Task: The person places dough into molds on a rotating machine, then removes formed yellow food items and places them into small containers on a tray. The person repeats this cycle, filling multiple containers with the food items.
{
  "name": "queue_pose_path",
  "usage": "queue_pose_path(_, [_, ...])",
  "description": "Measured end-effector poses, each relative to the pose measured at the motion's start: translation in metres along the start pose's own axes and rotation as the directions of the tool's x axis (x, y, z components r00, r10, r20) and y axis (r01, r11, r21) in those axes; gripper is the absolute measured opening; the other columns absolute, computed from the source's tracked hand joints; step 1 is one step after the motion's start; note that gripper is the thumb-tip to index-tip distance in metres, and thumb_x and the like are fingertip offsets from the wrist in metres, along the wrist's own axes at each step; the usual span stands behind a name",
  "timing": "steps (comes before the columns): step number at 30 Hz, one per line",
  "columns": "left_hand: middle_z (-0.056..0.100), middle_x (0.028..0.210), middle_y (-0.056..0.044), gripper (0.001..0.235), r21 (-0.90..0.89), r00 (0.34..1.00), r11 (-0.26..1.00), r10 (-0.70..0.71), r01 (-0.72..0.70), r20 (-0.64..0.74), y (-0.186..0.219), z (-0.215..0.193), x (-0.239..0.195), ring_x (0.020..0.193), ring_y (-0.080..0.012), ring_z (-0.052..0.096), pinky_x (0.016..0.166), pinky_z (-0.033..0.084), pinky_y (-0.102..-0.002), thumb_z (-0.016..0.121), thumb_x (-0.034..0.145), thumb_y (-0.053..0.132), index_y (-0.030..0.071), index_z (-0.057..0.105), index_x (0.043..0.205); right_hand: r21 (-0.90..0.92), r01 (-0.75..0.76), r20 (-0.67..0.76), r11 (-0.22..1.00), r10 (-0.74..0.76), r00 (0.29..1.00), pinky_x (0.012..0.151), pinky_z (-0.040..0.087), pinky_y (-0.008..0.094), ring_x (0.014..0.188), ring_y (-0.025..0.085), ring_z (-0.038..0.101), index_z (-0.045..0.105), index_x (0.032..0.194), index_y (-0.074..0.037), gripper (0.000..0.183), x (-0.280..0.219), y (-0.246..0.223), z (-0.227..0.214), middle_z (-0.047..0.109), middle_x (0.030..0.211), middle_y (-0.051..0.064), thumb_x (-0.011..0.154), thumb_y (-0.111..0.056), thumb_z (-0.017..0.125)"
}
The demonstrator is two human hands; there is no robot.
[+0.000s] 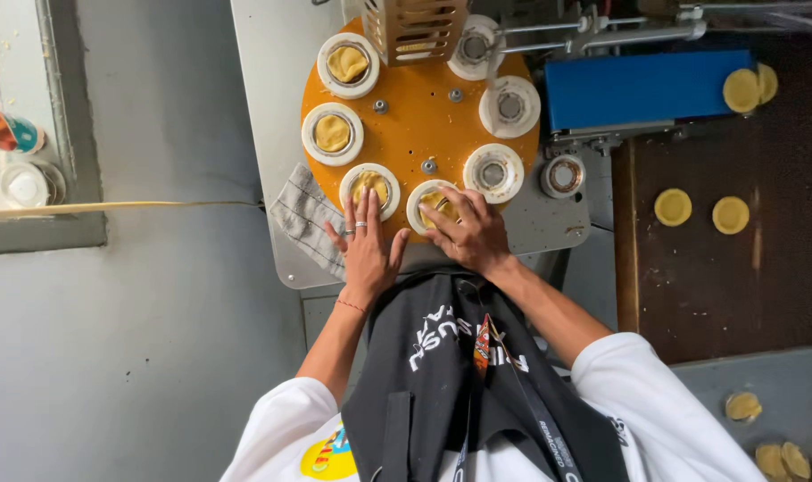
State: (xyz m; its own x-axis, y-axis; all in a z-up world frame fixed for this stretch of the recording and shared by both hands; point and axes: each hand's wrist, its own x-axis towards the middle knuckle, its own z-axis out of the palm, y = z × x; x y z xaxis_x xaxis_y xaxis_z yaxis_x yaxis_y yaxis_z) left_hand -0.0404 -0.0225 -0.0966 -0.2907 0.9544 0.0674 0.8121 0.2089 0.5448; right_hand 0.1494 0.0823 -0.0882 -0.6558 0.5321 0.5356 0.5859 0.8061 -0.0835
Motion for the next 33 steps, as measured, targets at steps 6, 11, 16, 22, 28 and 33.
queue_pose_path(6, [0.050, 0.153, -0.013, 0.075, -0.176, 0.949, 0.966, 0.136, -0.191, -0.284, 0.020, 0.010, 0.008, 0.149, -0.0347, 0.038, 0.120, 0.007, -0.054, 0.073, 0.092, 0.050, 0.009, 0.049, 0.150, 0.165, -0.095, -0.071, 0.982, 0.108, 0.992, 0.095, 0.054, 0.050, 0.114, 0.040, 0.064, 0.076, 0.129, -0.022, 0.043, -0.010, 0.056, 0.008, 0.065, 0.133, 0.015, 0.098, -0.050, 0.068])
queue_pose_path(11, [0.054, 0.149, -0.016, 0.069, -0.249, 0.922, 0.927, 0.188, -0.280, -0.338, 0.032, 0.010, 0.017, 0.143, -0.0394, 0.046, 0.118, 0.026, -0.053, 0.079, 0.088, 0.041, 0.007, 0.055, 0.142, 0.107, -0.030, -0.023, 0.994, 0.033, 0.999, 0.104, 0.046, 0.055, 0.128, 0.048, 0.056, 0.076, 0.126, -0.015, 0.042, -0.009, 0.087, 0.007, 0.061, 0.139, 0.020, 0.099, -0.047, 0.067])
queue_pose_path(16, [0.055, 0.146, -0.019, 0.058, -0.259, 0.890, 0.910, 0.199, -0.322, -0.409, 0.039, 0.017, 0.028, 0.138, -0.0443, 0.051, 0.112, 0.040, -0.052, 0.081, 0.087, 0.033, 0.005, 0.061, 0.134, 0.124, -0.001, -0.206, 0.992, 0.027, 0.978, 0.094, 0.048, 0.043, 0.106, 0.029, 0.063, 0.075, 0.125, -0.019, 0.043, -0.070, 0.102, 0.040, 0.063, 0.118, 0.007, 0.102, -0.052, 0.060])
queue_pose_path(22, [0.055, 0.147, -0.017, 0.052, -0.266, 0.896, 0.911, 0.193, -0.315, -0.400, 0.042, 0.030, 0.027, 0.139, -0.0439, 0.051, 0.111, 0.041, -0.052, 0.083, 0.086, 0.032, 0.008, 0.064, 0.127, 0.247, -0.219, -0.237, 0.944, 0.278, 0.931, 0.103, 0.037, 0.039, 0.118, 0.026, 0.048, 0.061, 0.132, -0.014, 0.067, -0.049, 0.060, 0.038, 0.047, 0.128, 0.006, 0.101, -0.070, 0.043])
queue_pose_path(28, [0.060, 0.141, -0.011, 0.055, -0.153, 0.911, 0.941, 0.239, -0.303, -0.336, 0.031, 0.033, 0.023, 0.136, -0.0399, 0.054, 0.110, 0.039, -0.053, 0.089, 0.076, 0.031, 0.013, 0.066, 0.124, 0.187, -0.392, -0.334, 0.901, 0.434, 0.837, 0.101, 0.040, 0.049, 0.115, 0.037, 0.059, 0.059, 0.129, 0.002, 0.061, -0.089, 0.067, -0.001, 0.058, 0.123, 0.018, 0.094, -0.046, 0.074])
queue_pose_path(33, [0.061, 0.138, -0.008, 0.049, -0.111, 0.902, 0.920, 0.336, -0.376, -0.273, 0.041, 0.030, 0.025, 0.137, -0.0369, 0.053, 0.114, 0.034, -0.052, 0.087, 0.079, 0.034, 0.015, 0.066, 0.119, -0.098, -0.535, -0.070, 0.839, 0.531, 0.845, 0.095, 0.039, 0.062, 0.125, 0.041, 0.052, 0.063, 0.136, -0.014, 0.061, -0.114, 0.044, -0.011, 0.055, 0.138, 0.015, 0.087, -0.047, 0.079])
